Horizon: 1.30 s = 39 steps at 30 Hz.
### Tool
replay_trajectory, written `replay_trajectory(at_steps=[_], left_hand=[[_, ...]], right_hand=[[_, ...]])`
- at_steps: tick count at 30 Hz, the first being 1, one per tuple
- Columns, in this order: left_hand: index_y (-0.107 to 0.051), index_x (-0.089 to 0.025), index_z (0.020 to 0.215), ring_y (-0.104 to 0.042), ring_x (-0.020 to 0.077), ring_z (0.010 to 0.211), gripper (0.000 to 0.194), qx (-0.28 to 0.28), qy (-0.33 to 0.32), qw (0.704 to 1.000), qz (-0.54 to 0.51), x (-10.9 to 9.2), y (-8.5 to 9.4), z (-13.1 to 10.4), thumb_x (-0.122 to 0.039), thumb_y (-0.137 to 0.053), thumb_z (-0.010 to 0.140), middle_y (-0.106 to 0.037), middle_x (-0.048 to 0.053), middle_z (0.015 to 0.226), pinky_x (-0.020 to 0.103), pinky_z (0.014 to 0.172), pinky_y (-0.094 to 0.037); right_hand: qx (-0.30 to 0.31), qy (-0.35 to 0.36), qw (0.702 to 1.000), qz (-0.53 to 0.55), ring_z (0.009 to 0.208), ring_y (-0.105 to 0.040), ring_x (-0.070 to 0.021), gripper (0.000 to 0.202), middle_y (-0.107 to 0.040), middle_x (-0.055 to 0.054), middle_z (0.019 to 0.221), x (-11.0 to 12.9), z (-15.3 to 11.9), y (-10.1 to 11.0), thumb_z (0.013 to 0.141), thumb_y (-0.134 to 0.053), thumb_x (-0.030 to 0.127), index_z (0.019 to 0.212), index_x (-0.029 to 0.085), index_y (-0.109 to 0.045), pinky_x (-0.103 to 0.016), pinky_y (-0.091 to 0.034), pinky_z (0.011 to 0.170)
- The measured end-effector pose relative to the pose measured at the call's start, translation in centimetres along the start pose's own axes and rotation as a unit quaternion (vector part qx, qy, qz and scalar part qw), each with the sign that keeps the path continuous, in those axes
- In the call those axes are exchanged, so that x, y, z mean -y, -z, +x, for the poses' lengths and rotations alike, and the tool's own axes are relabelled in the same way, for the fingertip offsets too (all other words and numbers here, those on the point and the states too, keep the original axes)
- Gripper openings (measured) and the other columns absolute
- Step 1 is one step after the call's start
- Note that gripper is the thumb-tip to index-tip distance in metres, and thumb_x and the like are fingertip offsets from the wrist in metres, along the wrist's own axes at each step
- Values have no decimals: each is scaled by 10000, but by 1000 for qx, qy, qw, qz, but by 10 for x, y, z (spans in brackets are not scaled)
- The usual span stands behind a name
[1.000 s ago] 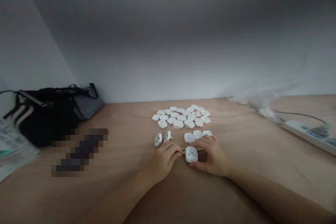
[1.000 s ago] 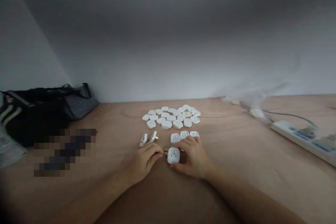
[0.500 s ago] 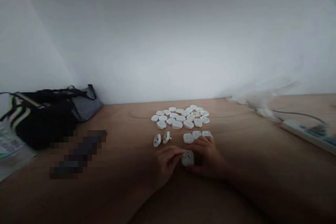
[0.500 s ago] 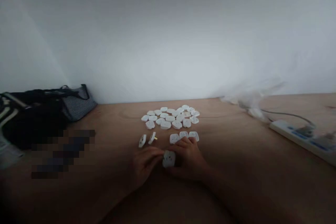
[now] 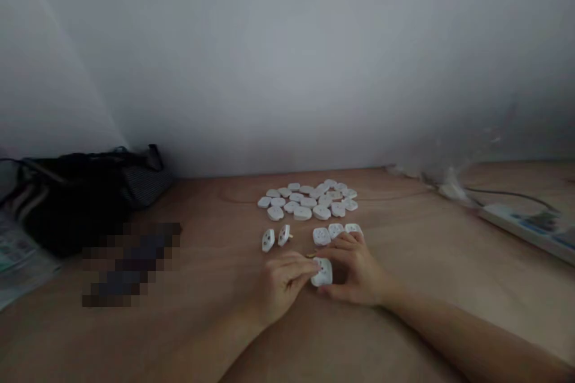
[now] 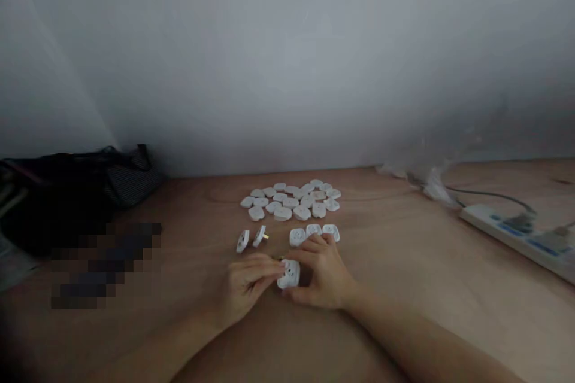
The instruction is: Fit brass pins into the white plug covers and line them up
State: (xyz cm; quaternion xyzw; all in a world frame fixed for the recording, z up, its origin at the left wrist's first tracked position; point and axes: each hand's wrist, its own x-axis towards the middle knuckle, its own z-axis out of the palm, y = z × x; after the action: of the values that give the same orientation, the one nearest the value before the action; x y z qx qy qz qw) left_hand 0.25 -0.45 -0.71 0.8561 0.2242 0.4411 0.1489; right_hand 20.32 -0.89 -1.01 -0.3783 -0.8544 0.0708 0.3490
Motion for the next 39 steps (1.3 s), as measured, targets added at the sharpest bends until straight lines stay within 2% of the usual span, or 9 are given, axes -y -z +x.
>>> replay_trajectory(at_steps=[7, 14, 19, 21, 24, 30, 35, 39], left_hand=[[-674, -169, 889, -641, 151, 710, 101, -1, 15, 999, 40, -4, 1, 2, -195, -592, 836, -686, 53, 769, 247, 666, -530], [-699, -179, 918, -616, 171, 802, 152, 44, -74, 996, 39, 1, 6, 4, -135, -578, 839, -703, 77, 868, 285, 712, -515], [-697, -208, 941, -576, 197, 902, 162, 76, -65, 993, 65, 0, 9, 4, -160, -587, 832, -662, 86, 985, 343, 792, -482], [-673, -206, 994, -572, 202, 933, 186, 78, -40, 994, 71, -3, 10, 4, -192, -596, 825, -639, 94, 1007, 352, 829, -470], [-620, -178, 1037, -583, 208, 940, 262, 59, 42, 995, 67, -7, 10, 4, -245, -638, 784, -630, 95, 998, 339, 844, -469], [-552, -171, 1035, -647, 168, 723, 234, 33, 239, 970, -33, -7, 0, 2, -279, -567, 828, -685, 35, 807, 261, 660, -504], [-597, -138, 941, -654, 175, 717, 188, 29, 302, 942, -144, -4, -10, 3, -285, -551, 833, -696, 59, 805, 253, 639, -503], [-609, -119, 903, -637, 168, 674, 207, 21, 324, 930, -169, -3, -11, 3, -304, -556, 826, -688, 64, 773, 241, 597, -496]], right_hand=[[-9, 8, 1000, 3, 872, -540, -243, 459, -656, -43, 898, -1, 0, 0, 588, -723, 454, 992, 250, -645, -399, -308, 811], [-17, 24, 999, -12, 864, -539, -238, 468, -655, -41, 895, -4, -1, 1, 572, -721, 431, 993, 244, -638, -399, -291, 821], [-4, 41, 999, -9, 855, -530, -233, 487, -644, -33, 883, -7, -1, 2, 587, -721, 459, 1022, 262, -629, -404, -284, 826], [0, 40, 999, -8, 845, -526, -230, 500, -638, -30, 877, -7, -1, 2, 585, -725, 458, 1037, 270, -626, -401, -289, 817], [-3, 42, 999, -5, 852, -524, -230, 483, -641, -34, 880, -7, -1, 3, 597, -725, 442, 1033, 259, -627, -395, -299, 814], [-19, 57, 998, -3, 883, -528, -223, 515, -643, -31, 956, -6, -1, 1, 628, -718, 441, 1099, 277, -591, -389, -303, 818], [-28, 51, 998, 7, 875, -531, -228, 534, -646, -44, 923, -3, 0, 0, 620, -724, 476, 1080, 241, -586, -386, -311, 810], [-22, 26, 999, 15, 861, -531, -233, 544, -646, -44, 889, -1, 1, 1, 597, -728, 520, 1039, 232, -596, -392, -307, 815]])
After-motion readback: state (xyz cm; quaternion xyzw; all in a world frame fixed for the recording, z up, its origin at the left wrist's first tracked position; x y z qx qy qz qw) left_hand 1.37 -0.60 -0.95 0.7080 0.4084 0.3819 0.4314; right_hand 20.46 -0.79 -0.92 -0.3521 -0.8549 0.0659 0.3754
